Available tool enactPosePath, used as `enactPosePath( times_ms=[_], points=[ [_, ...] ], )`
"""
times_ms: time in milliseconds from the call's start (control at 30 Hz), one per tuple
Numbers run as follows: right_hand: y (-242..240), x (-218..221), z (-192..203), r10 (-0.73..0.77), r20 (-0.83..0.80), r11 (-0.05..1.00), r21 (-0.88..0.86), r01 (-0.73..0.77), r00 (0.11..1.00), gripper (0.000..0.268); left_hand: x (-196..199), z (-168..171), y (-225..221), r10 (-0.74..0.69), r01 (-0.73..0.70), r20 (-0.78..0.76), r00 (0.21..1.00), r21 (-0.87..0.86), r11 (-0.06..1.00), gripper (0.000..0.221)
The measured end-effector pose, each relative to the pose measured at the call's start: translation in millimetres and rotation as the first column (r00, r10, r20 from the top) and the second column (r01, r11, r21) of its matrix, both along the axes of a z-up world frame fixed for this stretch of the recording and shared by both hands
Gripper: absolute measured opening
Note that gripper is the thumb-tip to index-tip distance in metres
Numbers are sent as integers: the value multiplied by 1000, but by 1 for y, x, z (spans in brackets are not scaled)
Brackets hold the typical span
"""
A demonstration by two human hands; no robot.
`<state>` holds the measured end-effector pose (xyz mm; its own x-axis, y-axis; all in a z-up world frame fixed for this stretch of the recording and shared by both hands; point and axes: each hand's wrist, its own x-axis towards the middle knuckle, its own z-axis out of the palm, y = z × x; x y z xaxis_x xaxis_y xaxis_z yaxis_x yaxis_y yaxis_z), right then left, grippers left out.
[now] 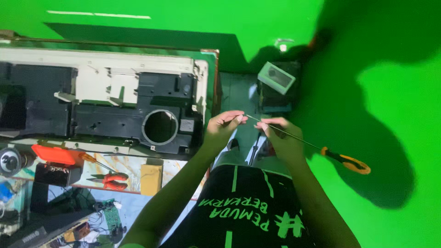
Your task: The person uses a screwdriver to tighten a small screw into a plastic component of a disassembled electronic device, then turns the object over.
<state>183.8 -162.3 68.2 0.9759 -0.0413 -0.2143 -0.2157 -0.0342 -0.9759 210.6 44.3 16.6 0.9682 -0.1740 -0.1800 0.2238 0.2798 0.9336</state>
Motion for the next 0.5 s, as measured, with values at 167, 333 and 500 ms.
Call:
enactPosePath(
  times_ms=[167, 333, 500],
  points=[
    [24, 36, 5, 159, 267, 979, 84, -187, 951, 11, 12, 19, 25, 101, -101, -104, 989, 5, 995, 27],
    [40, 57, 17, 271, 281, 938, 138, -318, 921, 10, 17, 32, 34, 195, -201, -58, 979, -147, 968, 28],
    [51, 91, 21, 387, 280, 889, 141, -437, 878, 9, 26, 33, 36, 310, -335, -154, 938, -173, 926, 28]
  ],
)
